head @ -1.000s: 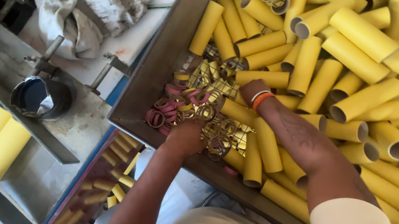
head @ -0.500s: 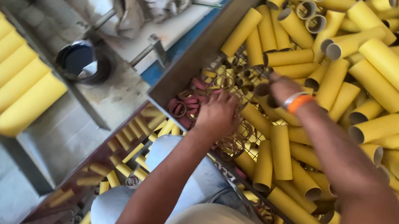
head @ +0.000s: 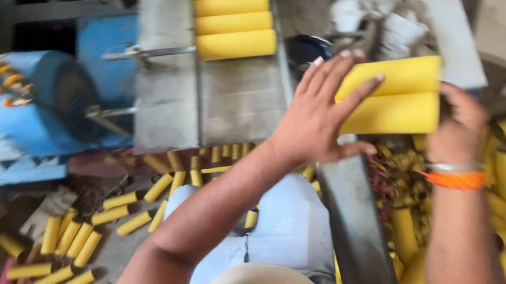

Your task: The person repeatedly picks up yellow cylindrical tubes from a pile, places them onto a conveyor belt, and then removes them to return to the pile. The task involves continuous handling of the tubes without a visible final destination or accumulation.

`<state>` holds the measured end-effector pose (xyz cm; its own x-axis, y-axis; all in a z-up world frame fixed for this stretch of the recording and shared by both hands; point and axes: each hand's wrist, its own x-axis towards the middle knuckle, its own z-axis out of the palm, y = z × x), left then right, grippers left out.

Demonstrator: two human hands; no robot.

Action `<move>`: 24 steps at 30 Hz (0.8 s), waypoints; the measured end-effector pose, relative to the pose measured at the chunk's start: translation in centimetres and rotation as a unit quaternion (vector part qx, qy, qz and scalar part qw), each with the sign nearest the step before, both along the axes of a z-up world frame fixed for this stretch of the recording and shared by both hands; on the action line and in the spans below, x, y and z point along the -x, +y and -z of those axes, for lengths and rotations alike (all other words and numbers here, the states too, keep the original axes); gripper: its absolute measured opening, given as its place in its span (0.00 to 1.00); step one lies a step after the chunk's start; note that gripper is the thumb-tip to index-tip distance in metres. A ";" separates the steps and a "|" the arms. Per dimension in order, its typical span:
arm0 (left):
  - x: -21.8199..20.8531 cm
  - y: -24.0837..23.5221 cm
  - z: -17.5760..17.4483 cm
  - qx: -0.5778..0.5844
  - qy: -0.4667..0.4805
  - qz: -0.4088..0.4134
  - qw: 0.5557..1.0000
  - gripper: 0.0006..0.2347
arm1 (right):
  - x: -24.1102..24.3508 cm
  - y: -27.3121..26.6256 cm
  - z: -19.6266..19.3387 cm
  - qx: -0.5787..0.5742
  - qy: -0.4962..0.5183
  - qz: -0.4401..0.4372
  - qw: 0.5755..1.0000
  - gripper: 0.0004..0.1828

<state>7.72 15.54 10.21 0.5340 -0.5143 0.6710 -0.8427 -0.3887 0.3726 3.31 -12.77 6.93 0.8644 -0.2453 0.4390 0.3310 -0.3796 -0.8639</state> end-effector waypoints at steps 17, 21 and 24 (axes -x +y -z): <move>-10.6 11.4 10.4 -0.296 0.116 -0.200 0.927 0.50 | -12.1 14.7 5.7 0.298 -0.111 0.013 0.948 0.16; -11.6 12.7 11.0 -0.350 0.111 -0.192 0.910 0.48 | -5.9 7.1 5.0 0.226 -0.009 0.002 0.974 0.13; -10.1 12.4 9.6 -0.359 0.101 -0.188 0.909 0.48 | 2.4 -0.1 7.2 0.151 0.109 0.050 0.981 0.11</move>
<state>17.86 27.96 0.65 0.8371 -0.5372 0.1036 -0.5432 -0.8386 0.0407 0.94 -12.86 -0.29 0.9244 -0.2208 0.3111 0.0983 -0.6503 -0.7533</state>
